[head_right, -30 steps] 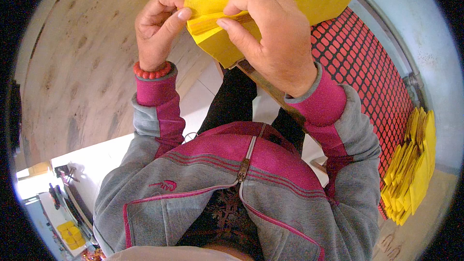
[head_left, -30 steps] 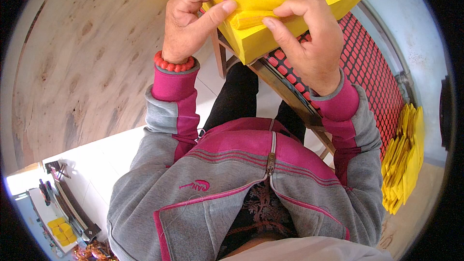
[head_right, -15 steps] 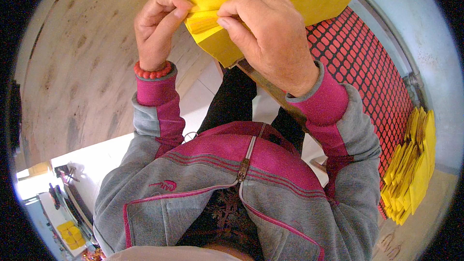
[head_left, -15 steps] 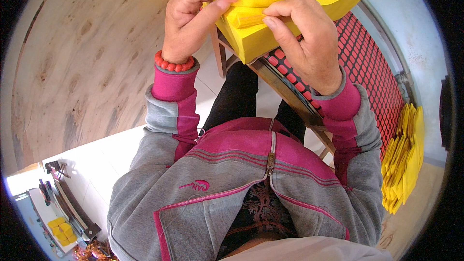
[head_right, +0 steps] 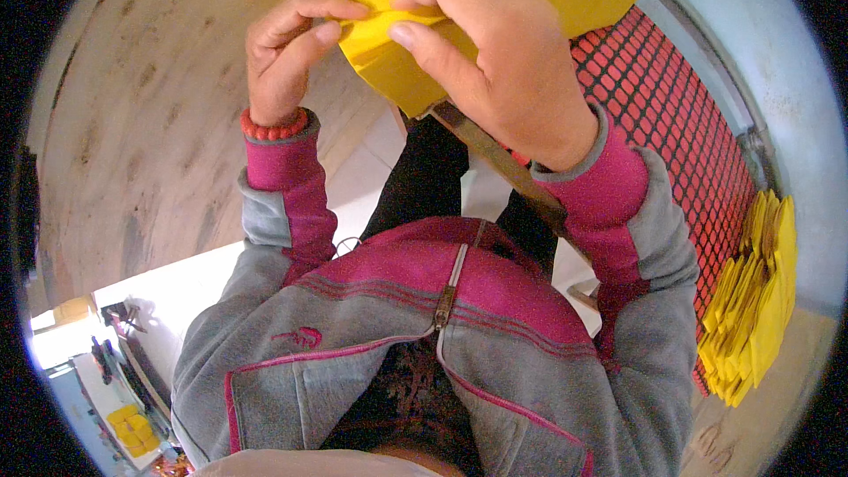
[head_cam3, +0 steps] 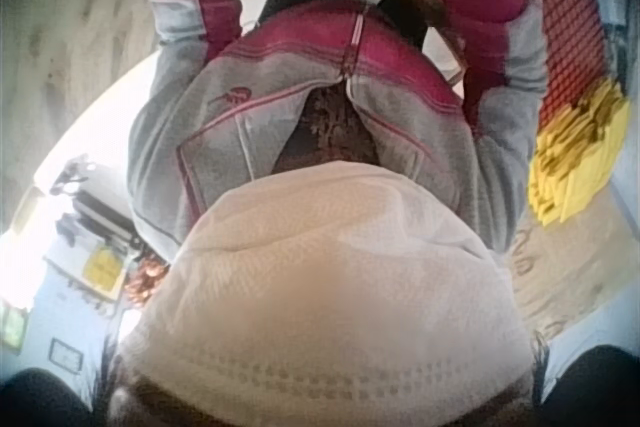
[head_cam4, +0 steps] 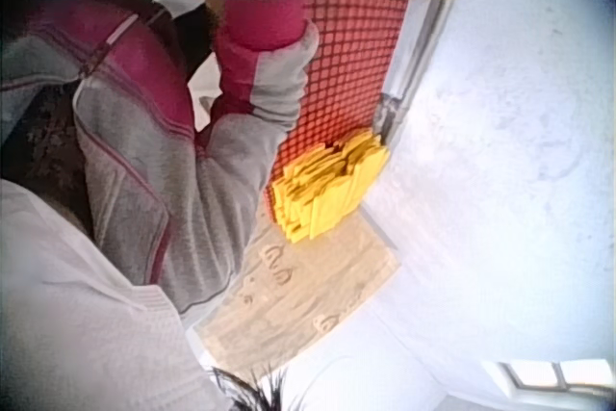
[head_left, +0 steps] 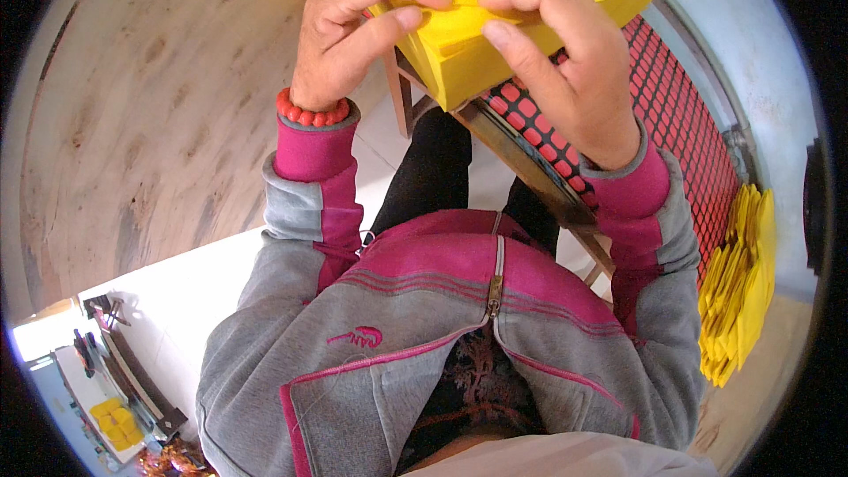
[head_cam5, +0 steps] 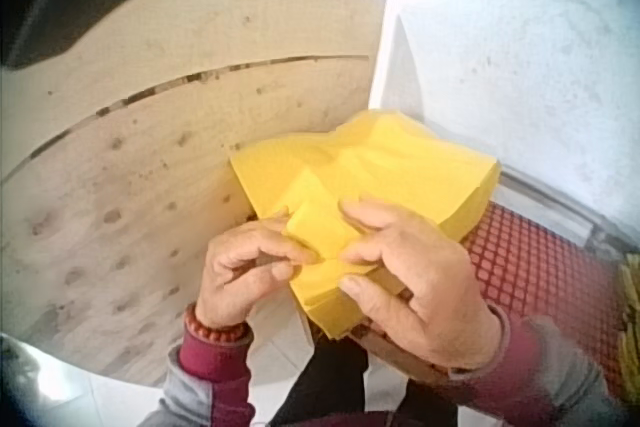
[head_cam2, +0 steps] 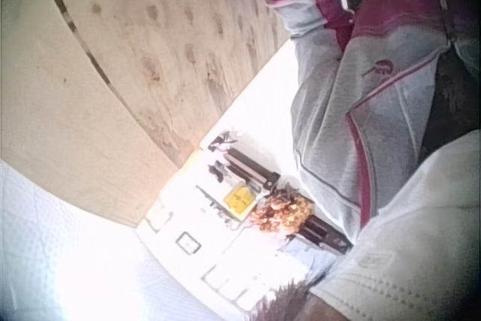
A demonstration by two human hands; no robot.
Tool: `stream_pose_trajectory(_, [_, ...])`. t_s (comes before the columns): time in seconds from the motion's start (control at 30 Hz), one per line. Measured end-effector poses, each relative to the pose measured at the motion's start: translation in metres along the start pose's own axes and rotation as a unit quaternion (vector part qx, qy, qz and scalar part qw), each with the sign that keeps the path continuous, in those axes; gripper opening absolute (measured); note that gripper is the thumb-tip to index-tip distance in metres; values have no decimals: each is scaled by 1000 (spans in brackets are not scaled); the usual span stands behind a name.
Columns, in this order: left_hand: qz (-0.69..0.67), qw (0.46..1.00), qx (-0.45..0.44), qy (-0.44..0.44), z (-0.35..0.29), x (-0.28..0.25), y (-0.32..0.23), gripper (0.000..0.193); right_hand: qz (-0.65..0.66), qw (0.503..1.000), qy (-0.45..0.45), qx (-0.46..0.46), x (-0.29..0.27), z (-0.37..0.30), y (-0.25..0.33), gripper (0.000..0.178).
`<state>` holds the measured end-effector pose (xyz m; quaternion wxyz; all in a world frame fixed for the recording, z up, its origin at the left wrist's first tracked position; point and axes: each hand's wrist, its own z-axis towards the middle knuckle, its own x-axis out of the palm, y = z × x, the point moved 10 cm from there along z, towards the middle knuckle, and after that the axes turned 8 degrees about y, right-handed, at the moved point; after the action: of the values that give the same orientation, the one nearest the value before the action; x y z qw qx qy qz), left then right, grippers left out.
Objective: The person folds yellow paper sheets on a patterned table, aligning edges and pressing creases. The folded sheets are stacked on the table as the task continues.
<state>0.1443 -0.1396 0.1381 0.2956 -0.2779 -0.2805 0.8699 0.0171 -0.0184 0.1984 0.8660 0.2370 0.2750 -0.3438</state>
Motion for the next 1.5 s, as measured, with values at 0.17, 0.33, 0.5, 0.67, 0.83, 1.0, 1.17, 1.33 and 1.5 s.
stream_pose_trajectory(0.17, [-15,999,-36,13,3,-7,7,21,12,1000,-13,-22,-18,0,12,16])
stream_pose_trajectory(0.33, [65,997,21,-31,5,5,-10,15,127,981,119,89,11,-48,37,7])
stream_pose_trajectory(0.5, [48,997,32,-46,5,7,-15,16,316,893,276,161,115,-156,35,17])
stream_pose_trajectory(0.67, [54,997,40,-45,1,1,-5,19,-50,884,227,406,112,-279,-78,21])
stream_pose_trajectory(0.83, [94,993,-32,-60,3,-9,1,19,-309,844,161,408,103,-312,-109,26])
stream_pose_trajectory(1.0, [56,997,-39,-39,6,4,-10,14,-327,817,185,437,107,-318,-122,26])
stream_pose_trajectory(1.17, [57,997,-33,-37,10,7,-15,16,-293,807,236,455,108,-301,-109,27])
stream_pose_trajectory(1.33, [45,998,-43,-33,8,7,-13,18,-60,915,247,314,96,-232,-32,23])
stream_pose_trajectory(1.5, [55,998,-31,-27,8,7,-13,18,-115,975,158,103,27,-137,40,8])
